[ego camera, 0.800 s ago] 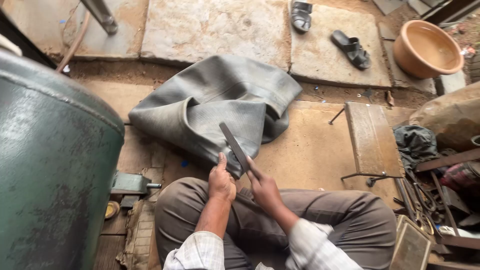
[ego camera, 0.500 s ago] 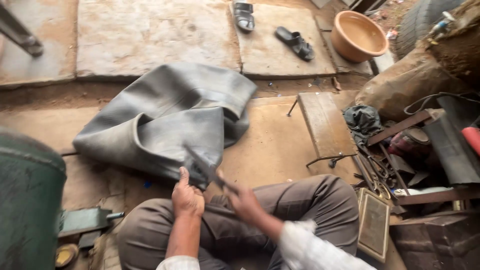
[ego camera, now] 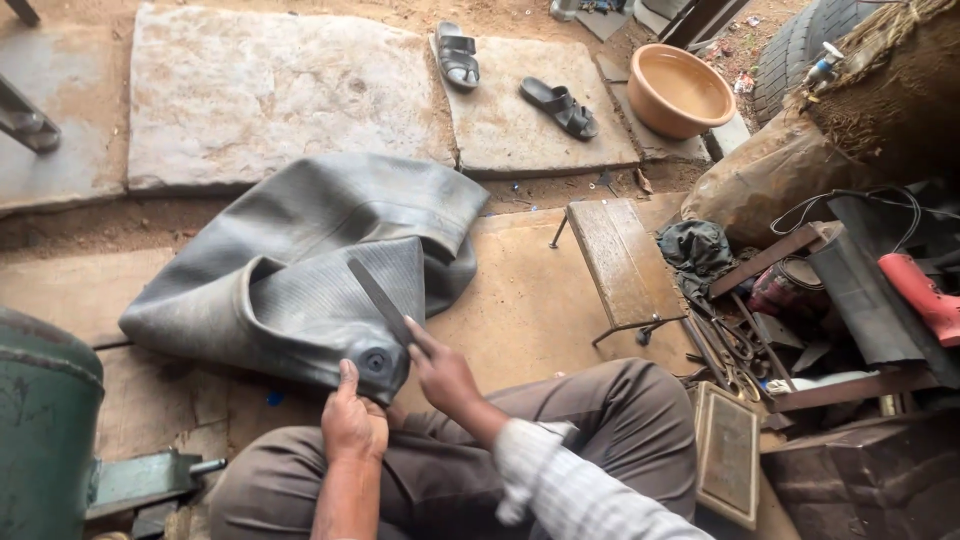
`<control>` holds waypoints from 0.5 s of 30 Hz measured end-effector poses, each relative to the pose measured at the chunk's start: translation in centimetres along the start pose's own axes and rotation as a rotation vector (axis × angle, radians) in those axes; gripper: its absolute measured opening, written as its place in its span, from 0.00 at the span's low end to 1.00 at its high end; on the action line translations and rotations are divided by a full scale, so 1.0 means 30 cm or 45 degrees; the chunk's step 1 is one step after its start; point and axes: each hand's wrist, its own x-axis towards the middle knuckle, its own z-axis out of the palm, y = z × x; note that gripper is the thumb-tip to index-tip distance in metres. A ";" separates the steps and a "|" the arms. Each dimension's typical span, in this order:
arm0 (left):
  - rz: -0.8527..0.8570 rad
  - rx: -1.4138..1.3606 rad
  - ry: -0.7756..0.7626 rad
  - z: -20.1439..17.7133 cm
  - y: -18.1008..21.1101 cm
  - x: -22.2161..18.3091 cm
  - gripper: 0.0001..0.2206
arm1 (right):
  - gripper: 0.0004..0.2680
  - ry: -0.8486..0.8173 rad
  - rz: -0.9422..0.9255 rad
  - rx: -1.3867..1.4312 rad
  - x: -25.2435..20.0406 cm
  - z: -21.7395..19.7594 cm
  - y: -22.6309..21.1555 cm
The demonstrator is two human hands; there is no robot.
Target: The recorder uses a metal file to roughen the rubber surface of an inner tube around a valve hole to prepare it for repair.
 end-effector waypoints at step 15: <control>-0.072 0.088 0.097 -0.132 -0.080 0.128 0.17 | 0.18 -0.099 0.021 -0.072 -0.044 0.053 0.016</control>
